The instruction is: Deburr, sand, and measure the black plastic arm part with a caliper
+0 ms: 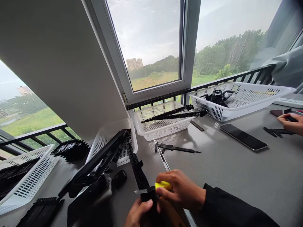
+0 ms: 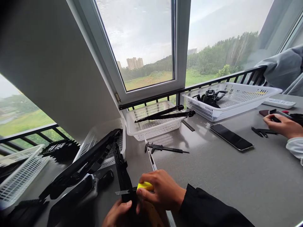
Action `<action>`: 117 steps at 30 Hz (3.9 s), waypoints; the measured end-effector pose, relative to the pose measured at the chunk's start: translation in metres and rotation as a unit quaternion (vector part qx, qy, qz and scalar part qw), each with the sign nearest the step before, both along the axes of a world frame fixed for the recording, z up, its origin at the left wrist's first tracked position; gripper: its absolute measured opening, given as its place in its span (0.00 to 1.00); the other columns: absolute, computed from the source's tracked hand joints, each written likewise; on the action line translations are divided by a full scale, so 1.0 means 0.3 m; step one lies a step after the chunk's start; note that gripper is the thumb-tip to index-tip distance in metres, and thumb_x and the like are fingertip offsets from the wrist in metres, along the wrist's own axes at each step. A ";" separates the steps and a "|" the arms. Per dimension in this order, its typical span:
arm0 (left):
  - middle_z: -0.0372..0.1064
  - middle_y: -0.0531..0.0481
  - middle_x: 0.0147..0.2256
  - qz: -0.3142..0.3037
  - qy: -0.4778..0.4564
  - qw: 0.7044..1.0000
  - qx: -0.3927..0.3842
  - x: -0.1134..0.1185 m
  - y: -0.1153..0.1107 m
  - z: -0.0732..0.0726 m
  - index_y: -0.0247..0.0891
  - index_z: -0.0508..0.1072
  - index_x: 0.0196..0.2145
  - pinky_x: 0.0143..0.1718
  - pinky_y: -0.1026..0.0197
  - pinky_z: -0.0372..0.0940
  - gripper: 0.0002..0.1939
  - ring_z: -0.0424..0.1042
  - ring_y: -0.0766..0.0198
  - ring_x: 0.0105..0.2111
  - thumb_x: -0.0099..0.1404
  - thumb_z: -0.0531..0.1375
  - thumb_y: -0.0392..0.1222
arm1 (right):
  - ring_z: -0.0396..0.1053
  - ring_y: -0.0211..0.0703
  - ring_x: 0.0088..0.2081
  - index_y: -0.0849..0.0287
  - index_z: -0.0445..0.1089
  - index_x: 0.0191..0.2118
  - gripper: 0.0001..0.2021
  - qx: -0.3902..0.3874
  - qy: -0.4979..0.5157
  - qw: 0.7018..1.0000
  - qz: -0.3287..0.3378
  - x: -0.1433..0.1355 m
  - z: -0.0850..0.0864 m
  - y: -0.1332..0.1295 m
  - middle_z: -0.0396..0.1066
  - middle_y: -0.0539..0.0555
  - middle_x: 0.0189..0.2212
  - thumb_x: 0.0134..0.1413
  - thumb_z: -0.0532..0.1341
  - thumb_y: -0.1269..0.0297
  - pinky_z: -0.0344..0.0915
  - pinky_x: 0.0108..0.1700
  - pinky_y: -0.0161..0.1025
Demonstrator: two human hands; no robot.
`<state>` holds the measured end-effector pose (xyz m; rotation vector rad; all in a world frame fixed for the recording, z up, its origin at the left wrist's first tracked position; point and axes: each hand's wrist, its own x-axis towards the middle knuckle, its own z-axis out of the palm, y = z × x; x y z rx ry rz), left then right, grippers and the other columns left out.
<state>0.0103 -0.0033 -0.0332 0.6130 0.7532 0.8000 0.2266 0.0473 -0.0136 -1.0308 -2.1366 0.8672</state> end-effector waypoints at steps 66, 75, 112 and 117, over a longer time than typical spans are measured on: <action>0.74 0.53 0.29 0.056 0.088 0.987 0.121 -0.025 0.035 0.065 0.40 0.78 0.57 0.25 0.65 0.58 0.31 0.65 0.69 0.20 0.59 0.72 0.53 | 0.53 0.36 0.25 0.57 0.64 0.28 0.28 -0.077 0.054 0.994 -0.055 0.055 -0.019 0.061 0.55 0.45 0.21 0.72 0.52 0.39 0.47 0.30 0.38; 0.72 0.55 0.28 0.099 0.116 0.979 0.138 -0.011 0.027 0.082 0.40 0.78 0.42 0.26 0.64 0.60 0.20 0.65 0.71 0.21 0.60 0.73 0.56 | 0.54 0.36 0.25 0.57 0.68 0.30 0.29 -0.063 0.078 0.993 -0.061 0.051 -0.001 0.043 0.57 0.44 0.22 0.73 0.52 0.38 0.48 0.31 0.37; 0.77 0.38 0.58 0.065 0.229 0.950 0.200 -0.008 -0.003 0.046 0.44 0.68 0.68 0.52 0.49 0.73 0.37 0.80 0.49 0.45 0.67 0.69 0.58 | 0.55 0.37 0.25 0.56 0.66 0.29 0.29 -0.086 0.032 0.994 -0.067 0.006 -0.018 0.017 0.58 0.45 0.22 0.74 0.50 0.39 0.48 0.31 0.38; 0.75 0.40 0.63 0.115 0.237 0.945 0.196 0.008 -0.009 0.045 0.45 0.69 0.69 0.62 0.49 0.69 0.38 0.75 0.43 0.59 0.66 0.70 0.58 | 0.54 0.36 0.24 0.56 0.65 0.28 0.29 -0.100 0.045 0.994 -0.024 0.009 -0.019 0.016 0.57 0.45 0.21 0.72 0.51 0.37 0.48 0.29 0.37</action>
